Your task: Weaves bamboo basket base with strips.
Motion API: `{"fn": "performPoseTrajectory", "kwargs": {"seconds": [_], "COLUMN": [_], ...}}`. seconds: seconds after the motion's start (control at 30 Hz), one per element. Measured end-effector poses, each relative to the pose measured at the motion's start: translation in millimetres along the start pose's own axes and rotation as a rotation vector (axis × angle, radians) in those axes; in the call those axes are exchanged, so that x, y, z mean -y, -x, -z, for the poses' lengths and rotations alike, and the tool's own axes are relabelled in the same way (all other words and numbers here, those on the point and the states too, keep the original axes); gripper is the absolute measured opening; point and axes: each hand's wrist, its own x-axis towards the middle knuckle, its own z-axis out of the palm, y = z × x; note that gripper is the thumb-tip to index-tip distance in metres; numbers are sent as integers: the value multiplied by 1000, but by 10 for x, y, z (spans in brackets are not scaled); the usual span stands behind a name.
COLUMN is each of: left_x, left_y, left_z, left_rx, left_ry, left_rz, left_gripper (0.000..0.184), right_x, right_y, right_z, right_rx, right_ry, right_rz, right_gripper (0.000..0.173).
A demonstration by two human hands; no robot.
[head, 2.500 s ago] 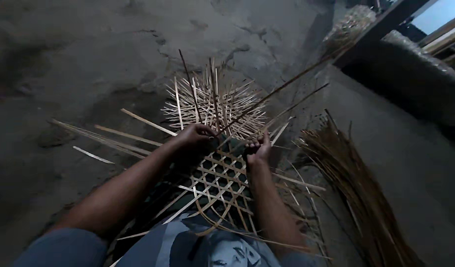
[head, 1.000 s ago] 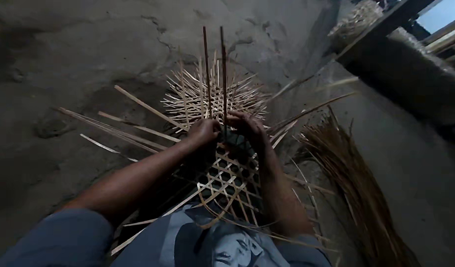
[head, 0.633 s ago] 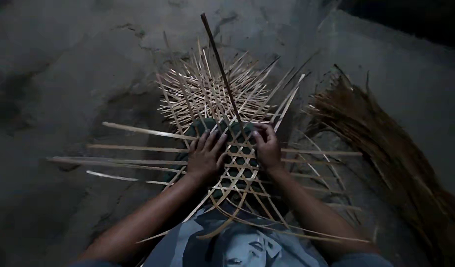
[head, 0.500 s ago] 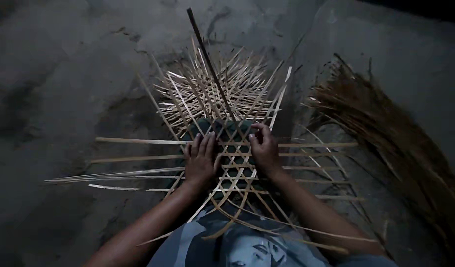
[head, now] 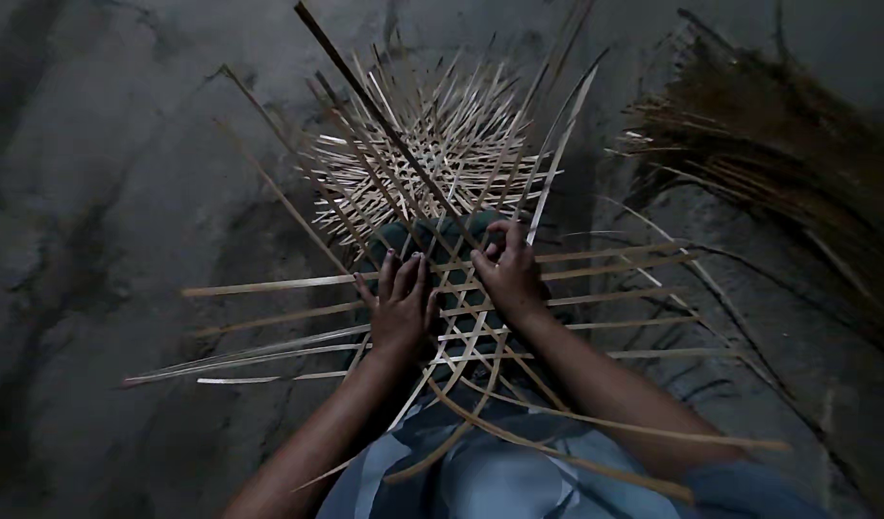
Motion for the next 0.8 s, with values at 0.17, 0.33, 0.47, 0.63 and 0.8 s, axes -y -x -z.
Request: {"fn": "performPoseTrajectory", "kwargs": {"seconds": [0.17, 0.33, 0.47, 0.63, 0.8], "left_x": [-17, 27, 59, 54, 26], "left_y": [42, 39, 30, 78, 104], "left_z": [-75, -66, -76, -21, -38], "left_rx": [-143, -132, -108, -304, -290], "left_ry": [5, 76, 123, 192, 75], "left_rz": [9, -20, -47, 144, 244], "left_gripper": [57, 52, 52, 67, 52], "right_x": [-24, -79, -94, -140, -185], "right_y": [-4, 6, 15, -9, 6], "right_z": [-23, 78, 90, 124, 109], "right_rx": [-34, -54, -104, -90, -78], "right_ry": [-62, -278, -353, -470, -507], "right_rz": [24, -20, -55, -60, -80], "right_gripper": [51, 50, 43, 43, 42]}}
